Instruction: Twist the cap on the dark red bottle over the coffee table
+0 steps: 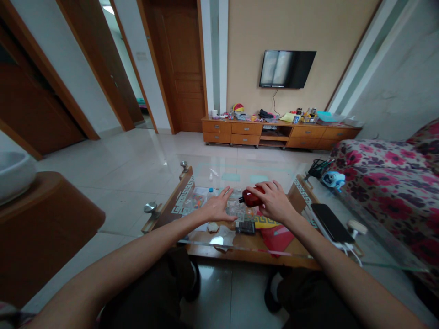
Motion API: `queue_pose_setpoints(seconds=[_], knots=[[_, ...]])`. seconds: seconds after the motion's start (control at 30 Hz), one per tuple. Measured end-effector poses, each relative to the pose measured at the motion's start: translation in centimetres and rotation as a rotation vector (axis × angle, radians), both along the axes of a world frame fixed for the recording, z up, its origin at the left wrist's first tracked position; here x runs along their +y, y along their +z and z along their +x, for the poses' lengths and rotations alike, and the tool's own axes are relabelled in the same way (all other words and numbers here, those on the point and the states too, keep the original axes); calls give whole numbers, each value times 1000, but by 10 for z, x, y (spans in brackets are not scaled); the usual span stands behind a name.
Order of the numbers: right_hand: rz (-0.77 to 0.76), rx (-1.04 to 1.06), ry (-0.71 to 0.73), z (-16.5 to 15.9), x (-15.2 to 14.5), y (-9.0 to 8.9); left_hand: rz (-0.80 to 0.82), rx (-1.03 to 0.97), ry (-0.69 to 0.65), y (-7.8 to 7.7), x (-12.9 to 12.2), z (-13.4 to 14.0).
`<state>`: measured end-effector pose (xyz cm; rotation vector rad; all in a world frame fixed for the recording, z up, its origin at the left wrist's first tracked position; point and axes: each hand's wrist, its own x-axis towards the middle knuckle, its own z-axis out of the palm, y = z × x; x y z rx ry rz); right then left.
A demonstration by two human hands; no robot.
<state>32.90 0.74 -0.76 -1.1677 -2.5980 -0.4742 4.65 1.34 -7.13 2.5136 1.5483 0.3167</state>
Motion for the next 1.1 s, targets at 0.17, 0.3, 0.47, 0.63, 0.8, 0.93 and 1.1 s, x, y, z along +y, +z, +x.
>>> queue_pose_setpoints(seconds=[0.17, 0.3, 0.47, 0.63, 0.8, 0.93, 1.1], knots=[[0, -9, 2, -1, -1, 2, 2, 4, 2, -1, 1, 0], [1, -17, 0, 0, -1, 2, 11, 6, 0, -4, 2, 0], [7, -20, -3, 0, 0, 2, 13, 13, -1, -4, 2, 0], [15, -23, 2, 0, 0, 2, 10, 16, 1, -4, 2, 0], [29, -7, 9, -1, 0, 2, 14, 16, -1, -6, 3, -1], [29, -5, 11, -1, 0, 1, 18, 15, -3, -7, 3, -1], [20, -14, 2, 0, 0, 1, 16, 19, 1, -8, 3, -1]])
